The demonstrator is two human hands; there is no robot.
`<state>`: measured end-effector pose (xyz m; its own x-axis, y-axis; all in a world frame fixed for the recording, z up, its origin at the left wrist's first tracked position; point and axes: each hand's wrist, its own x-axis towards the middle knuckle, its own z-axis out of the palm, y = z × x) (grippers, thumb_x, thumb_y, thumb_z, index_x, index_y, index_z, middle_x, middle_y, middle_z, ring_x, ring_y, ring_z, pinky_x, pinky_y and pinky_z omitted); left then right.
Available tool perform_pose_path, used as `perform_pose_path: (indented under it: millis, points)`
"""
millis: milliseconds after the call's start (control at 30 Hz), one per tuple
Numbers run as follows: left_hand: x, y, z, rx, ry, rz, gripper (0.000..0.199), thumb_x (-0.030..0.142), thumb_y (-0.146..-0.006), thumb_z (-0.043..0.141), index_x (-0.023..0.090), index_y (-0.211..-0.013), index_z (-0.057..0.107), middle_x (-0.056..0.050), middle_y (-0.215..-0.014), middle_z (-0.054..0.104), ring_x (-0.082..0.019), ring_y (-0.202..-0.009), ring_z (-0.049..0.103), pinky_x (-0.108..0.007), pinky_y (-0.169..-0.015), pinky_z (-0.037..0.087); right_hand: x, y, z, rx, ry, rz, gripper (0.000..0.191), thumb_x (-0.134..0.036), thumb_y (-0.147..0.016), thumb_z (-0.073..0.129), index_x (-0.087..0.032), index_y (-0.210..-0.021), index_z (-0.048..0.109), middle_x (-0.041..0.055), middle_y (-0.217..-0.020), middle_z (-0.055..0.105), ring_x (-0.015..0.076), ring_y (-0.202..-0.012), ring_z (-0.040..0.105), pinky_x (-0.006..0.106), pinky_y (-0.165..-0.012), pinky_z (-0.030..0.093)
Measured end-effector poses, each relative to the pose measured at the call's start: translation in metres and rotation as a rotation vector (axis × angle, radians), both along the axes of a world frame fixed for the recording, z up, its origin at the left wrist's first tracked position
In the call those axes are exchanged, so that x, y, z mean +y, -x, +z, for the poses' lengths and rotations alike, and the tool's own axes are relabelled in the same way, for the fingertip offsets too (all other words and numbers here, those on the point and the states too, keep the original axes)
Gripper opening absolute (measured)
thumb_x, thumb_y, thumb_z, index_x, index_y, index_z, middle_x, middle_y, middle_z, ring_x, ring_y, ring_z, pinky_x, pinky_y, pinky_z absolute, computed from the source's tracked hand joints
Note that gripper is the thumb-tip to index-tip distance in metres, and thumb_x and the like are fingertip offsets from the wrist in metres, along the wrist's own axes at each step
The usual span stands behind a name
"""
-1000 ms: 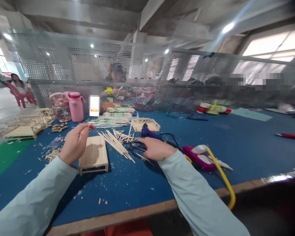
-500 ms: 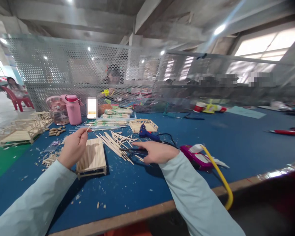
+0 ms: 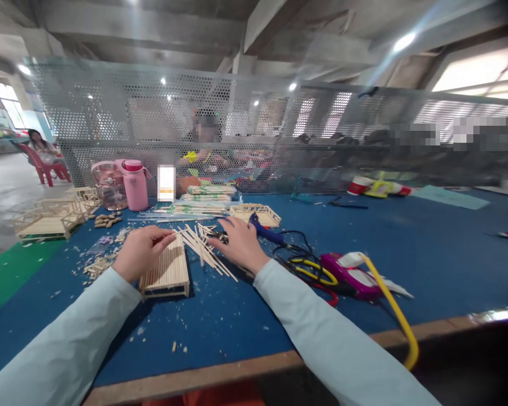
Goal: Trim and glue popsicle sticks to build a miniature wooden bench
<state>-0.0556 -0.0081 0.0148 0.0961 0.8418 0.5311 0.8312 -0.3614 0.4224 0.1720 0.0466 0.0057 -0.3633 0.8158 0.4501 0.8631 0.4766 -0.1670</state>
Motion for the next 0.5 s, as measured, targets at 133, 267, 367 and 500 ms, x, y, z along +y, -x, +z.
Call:
perform_pose_path:
  millis: [133,267,367,500]
  points:
    - [-0.006,-0.004,0.002,0.036,0.041,-0.099,0.036,0.045,-0.081,0.047,0.021,-0.086,0.073,-0.006,-0.081,0.073,-0.019,-0.068,0.064,-0.026,-0.063,0.044,-0.015,0.013,0.011,0.232,-0.055,0.344,0.032,-0.033,-0.091,0.038,-0.018,-0.107,0.061,0.007,-0.104,0.067,0.0157,-0.095,0.058,0.031,-0.084,0.033]
    - [-0.013,-0.013,0.004,0.039,0.075,-0.186,0.035,0.044,-0.082,0.046,0.022,-0.086,0.073,-0.006,-0.083,0.073,-0.018,-0.072,0.064,-0.025,-0.064,0.043,-0.021,0.02,0.008,0.229,-0.028,0.492,0.025,-0.031,-0.088,0.046,-0.018,-0.083,0.067,0.004,-0.083,0.071,0.0143,-0.076,0.06,0.029,-0.079,0.034]
    - [-0.012,-0.011,0.009,0.029,0.113,-0.217,0.034,0.044,-0.081,0.048,0.021,-0.085,0.072,-0.006,-0.084,0.073,-0.018,-0.072,0.063,-0.025,-0.066,0.043,-0.017,0.017,0.007,0.273,0.046,0.502,0.024,-0.031,-0.085,0.049,-0.017,-0.074,0.065,0.0026,-0.072,0.068,0.0133,-0.069,0.058,0.027,-0.073,0.036]
    - [-0.001,0.017,0.018,-0.204,0.049,0.056,0.047,0.05,-0.081,0.04,0.015,-0.097,0.068,-0.009,-0.095,0.07,-0.019,-0.076,0.061,-0.026,-0.063,0.044,-0.001,0.012,0.01,0.541,0.267,0.378,0.024,-0.029,-0.085,0.044,-0.016,-0.068,0.054,0.0,-0.063,0.06,0.0101,-0.057,0.055,0.022,-0.058,0.04]
